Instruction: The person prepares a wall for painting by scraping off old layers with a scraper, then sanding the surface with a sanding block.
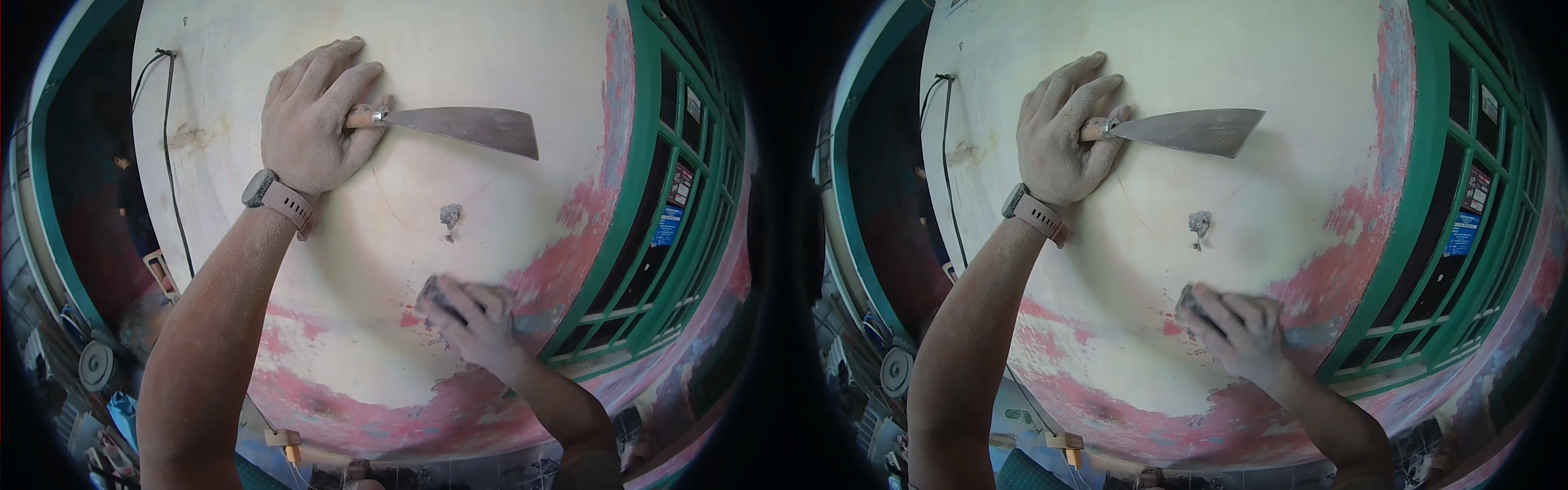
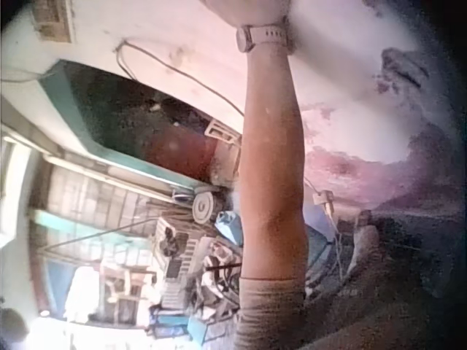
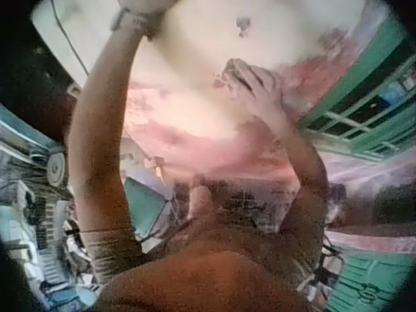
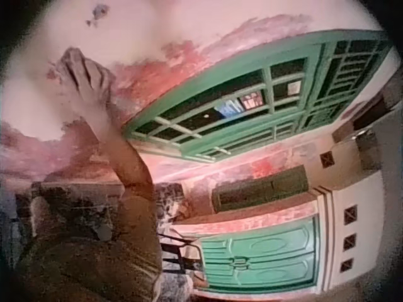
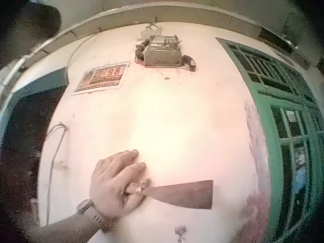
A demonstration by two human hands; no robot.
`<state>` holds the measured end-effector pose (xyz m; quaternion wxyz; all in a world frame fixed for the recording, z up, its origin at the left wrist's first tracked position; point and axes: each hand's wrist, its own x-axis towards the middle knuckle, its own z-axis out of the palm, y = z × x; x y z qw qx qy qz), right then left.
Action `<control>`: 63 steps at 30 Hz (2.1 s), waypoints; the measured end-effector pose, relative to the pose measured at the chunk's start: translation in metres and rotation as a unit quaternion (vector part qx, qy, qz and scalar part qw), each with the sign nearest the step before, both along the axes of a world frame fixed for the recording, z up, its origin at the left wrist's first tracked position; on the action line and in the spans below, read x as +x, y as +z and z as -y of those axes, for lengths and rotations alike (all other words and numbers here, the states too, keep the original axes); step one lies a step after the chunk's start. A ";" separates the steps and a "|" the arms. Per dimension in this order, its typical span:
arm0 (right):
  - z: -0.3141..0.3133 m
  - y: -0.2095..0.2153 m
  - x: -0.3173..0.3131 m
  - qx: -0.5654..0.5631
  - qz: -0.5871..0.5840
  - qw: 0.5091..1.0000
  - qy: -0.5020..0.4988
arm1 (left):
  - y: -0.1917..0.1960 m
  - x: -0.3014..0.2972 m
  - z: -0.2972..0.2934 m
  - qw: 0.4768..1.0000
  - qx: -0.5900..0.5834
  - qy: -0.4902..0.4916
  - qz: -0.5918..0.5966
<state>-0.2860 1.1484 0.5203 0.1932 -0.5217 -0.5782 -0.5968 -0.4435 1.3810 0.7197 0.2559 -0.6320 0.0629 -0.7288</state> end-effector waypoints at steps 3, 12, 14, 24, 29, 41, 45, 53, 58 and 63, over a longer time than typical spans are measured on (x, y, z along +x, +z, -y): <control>0.008 0.012 0.015 -0.024 0.082 0.996 -0.010 | -0.001 0.000 0.000 1.000 -0.015 0.001 -0.009; -0.008 0.007 -0.008 0.057 -0.029 0.998 -0.008 | -0.002 0.001 0.000 1.000 -0.013 0.005 -0.007; 0.001 0.001 -0.006 -0.008 0.010 1.000 -0.022 | -0.002 0.000 0.001 1.000 -0.010 0.006 -0.004; -0.018 0.005 -0.001 0.095 -0.063 0.991 -0.066 | -0.001 0.002 0.001 1.000 -0.008 0.018 0.000; -0.002 -0.017 -0.002 0.016 0.073 0.997 -0.014 | -0.001 0.002 0.002 1.000 -0.008 0.023 0.005; -0.016 -0.033 -0.016 0.011 0.009 1.000 -0.009 | -0.001 0.002 0.002 1.000 -0.003 0.013 0.007; -0.005 0.008 0.023 0.077 -0.245 0.966 0.030 | -0.002 0.003 0.001 1.000 -0.011 0.008 -0.004; -0.010 -0.056 -0.027 -0.007 -0.003 1.000 -0.027 | -0.001 0.002 -0.001 1.000 -0.003 0.001 0.002; 0.004 -0.017 0.012 0.016 -0.078 0.994 -0.070 | -0.001 0.001 -0.002 1.000 -0.004 0.001 -0.005; 0.008 0.039 0.026 0.217 -0.099 0.961 -0.142 | -0.002 0.004 -0.004 1.000 -0.013 -0.017 -0.003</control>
